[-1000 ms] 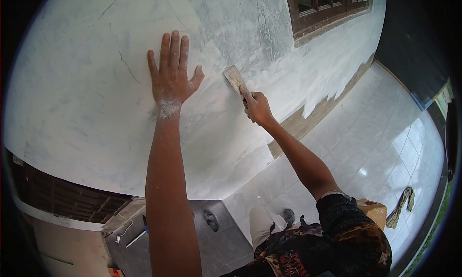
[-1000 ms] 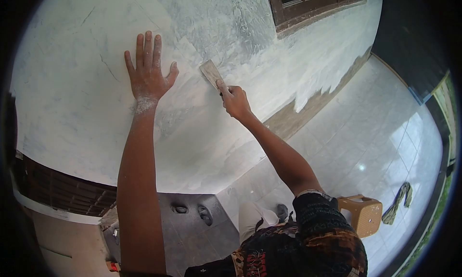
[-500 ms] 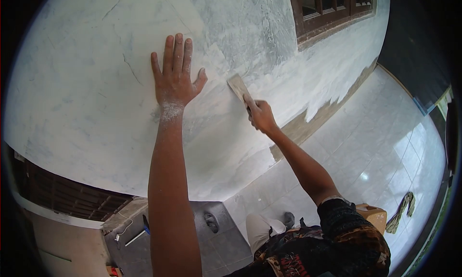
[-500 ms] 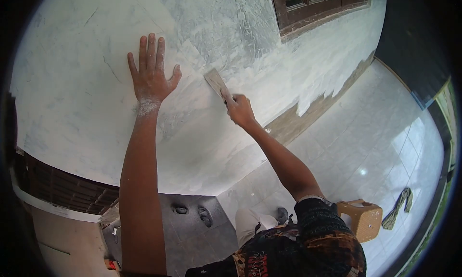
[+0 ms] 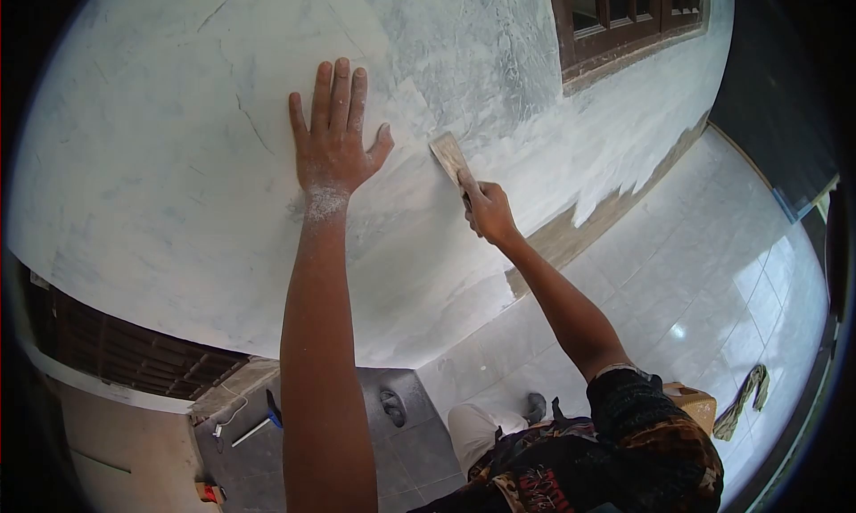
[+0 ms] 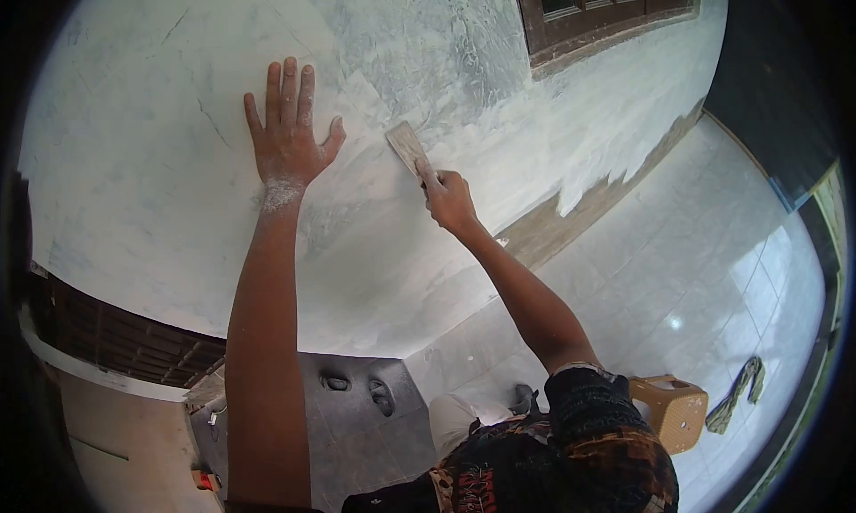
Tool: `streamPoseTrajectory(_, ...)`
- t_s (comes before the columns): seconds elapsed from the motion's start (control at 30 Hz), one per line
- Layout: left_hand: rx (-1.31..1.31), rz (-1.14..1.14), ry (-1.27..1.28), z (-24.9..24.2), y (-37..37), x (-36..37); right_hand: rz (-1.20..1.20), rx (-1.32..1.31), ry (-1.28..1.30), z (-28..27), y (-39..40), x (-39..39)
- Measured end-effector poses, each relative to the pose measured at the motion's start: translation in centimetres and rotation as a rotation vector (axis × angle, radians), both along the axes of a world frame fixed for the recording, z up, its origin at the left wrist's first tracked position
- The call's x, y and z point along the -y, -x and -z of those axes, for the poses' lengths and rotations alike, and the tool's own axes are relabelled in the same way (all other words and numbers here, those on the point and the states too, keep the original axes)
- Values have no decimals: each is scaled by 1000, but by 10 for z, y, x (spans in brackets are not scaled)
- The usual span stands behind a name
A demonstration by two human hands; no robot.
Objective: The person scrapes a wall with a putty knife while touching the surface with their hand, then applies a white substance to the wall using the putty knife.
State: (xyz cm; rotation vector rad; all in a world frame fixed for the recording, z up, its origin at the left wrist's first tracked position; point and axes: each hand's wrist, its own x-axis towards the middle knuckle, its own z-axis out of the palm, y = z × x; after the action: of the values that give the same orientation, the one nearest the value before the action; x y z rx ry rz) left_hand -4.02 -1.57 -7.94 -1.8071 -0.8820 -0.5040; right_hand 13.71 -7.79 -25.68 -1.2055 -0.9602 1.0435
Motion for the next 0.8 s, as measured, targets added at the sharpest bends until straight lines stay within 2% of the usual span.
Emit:
streamPoseTrajectory(0.07, -1, -5, 2, -1, 2, 0, -3, -22, 72, 12, 0, 3)
streamPoseTrajectory(0.17, -3, 14, 16, 2, 1, 1, 6, 25, 0, -6, -4, 0)
streamPoseTrajectory(0.3, 0, 4, 7, 0, 1, 1, -19, -11, -8, -1, -4, 2)
streamPoseTrajectory(0.4, 2, 11, 0, 0, 1, -1, -32, -37, 83, -2, -6, 6)
streamPoseTrajectory(0.47, 0, 16, 5, 2, 3, -1, -26, -41, -2, -8, -7, 1)
streamPoseTrajectory(0.6, 5, 12, -1, 1, 1, -1, -31, -38, -27, -2, -5, 2)
streamPoseTrajectory(0.67, 7, 10, -5, -1, 1, -1, -14, -35, 56, 2, -5, 5)
streamPoseTrajectory(0.8, 11, 19, 16, 2, 1, 3, -12, -34, -42, -9, -10, -5)
